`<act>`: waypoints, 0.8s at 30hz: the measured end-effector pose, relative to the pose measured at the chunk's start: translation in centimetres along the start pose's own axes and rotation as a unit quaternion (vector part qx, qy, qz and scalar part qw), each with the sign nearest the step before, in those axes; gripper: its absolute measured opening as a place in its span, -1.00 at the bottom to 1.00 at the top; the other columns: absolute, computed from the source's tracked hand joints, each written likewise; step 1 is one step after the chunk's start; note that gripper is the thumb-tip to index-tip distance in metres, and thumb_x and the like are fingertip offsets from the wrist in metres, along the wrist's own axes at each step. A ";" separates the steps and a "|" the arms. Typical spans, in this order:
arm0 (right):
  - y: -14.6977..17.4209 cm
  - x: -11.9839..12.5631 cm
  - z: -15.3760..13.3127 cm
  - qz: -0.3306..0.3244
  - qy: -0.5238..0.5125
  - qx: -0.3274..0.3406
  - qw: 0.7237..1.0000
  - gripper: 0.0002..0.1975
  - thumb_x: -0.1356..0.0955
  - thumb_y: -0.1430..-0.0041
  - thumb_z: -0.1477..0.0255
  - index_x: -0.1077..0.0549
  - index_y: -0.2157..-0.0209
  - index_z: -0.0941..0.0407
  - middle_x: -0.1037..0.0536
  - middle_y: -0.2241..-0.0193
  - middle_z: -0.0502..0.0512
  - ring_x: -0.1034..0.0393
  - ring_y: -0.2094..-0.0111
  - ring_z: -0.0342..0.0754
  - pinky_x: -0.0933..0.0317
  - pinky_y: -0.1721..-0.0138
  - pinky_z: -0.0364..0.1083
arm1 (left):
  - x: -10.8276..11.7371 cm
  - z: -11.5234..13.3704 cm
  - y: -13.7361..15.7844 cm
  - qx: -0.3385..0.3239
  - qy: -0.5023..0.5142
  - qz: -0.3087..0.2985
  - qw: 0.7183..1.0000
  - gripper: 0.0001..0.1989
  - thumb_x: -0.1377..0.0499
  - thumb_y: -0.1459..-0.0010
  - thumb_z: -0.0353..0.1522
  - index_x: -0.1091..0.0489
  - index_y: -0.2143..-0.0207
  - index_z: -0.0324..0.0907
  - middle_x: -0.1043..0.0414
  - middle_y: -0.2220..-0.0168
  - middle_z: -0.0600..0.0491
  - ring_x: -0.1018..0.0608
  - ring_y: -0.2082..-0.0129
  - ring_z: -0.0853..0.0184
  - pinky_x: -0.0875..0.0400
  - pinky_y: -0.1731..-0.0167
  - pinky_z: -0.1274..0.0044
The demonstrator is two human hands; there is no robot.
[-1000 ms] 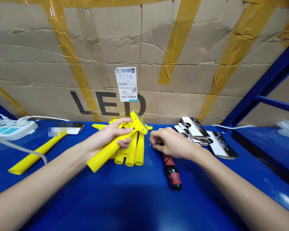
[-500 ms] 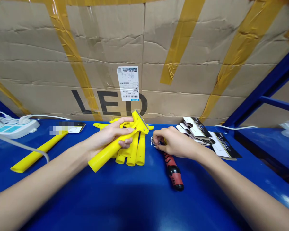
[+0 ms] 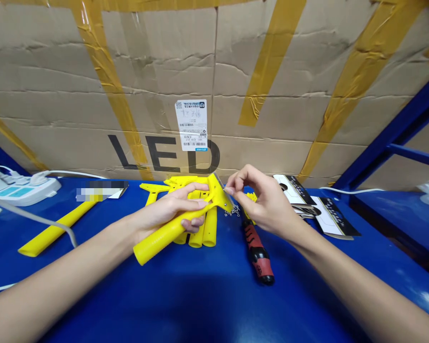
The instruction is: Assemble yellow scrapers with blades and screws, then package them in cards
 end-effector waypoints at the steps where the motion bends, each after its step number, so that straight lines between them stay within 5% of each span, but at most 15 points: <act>1: 0.0 -0.1 -0.4 0.011 0.000 0.013 1.000 -0.82 -0.30 -0.24 0.58 -0.23 0.37 0.04 -0.48 0.33 0.02 -0.37 0.29 -0.09 -0.24 0.20 -0.07 | -0.3 0.0 0.1 0.003 -0.002 -0.012 1.000 -0.71 -0.23 -0.24 -0.44 -0.22 0.05 -0.12 -0.29 0.60 0.19 -0.28 0.70 0.53 -0.09 0.62 0.69; 14: 0.5 -0.8 -1.7 0.008 0.065 0.098 0.993 -0.78 -0.24 -0.26 0.64 -0.24 0.39 0.04 -0.47 0.36 0.05 -0.37 0.26 -0.03 -0.25 0.19 -0.02 | -1.3 0.0 0.6 0.003 -0.055 -0.029 0.998 -0.72 -0.19 -0.28 -0.40 -0.16 0.03 -0.12 -0.26 0.64 0.23 -0.18 0.71 0.54 0.00 0.62 0.65; 18: 0.1 -0.2 -0.5 0.016 0.010 0.029 0.999 -0.87 -0.39 -0.23 0.50 -0.33 0.31 0.05 -0.48 0.29 0.04 -0.35 0.25 -0.04 -0.25 0.19 -0.04 | -1.4 0.1 0.8 0.003 -0.046 -0.032 0.998 -0.73 -0.21 -0.26 -0.42 -0.20 0.04 -0.12 -0.25 0.64 0.23 -0.24 0.71 0.52 -0.02 0.63 0.66; 24: -0.2 0.5 1.4 0.023 -0.086 -0.077 0.993 -0.59 -0.54 -0.05 0.28 -0.41 0.11 0.05 -0.46 0.15 0.07 -0.32 0.20 -0.04 -0.23 0.22 -0.07 | -1.2 0.0 1.1 0.021 -0.051 -0.042 0.998 -0.70 -0.20 -0.27 -0.43 -0.20 0.00 -0.12 -0.27 0.61 0.21 -0.22 0.70 0.54 -0.04 0.63 0.67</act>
Point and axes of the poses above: each hand's wrist, its own y-axis away from the middle knuckle, its own x-axis out of the back of the hand, z = x × y, the point moved 5 cm from there along -y, towards the middle knuckle
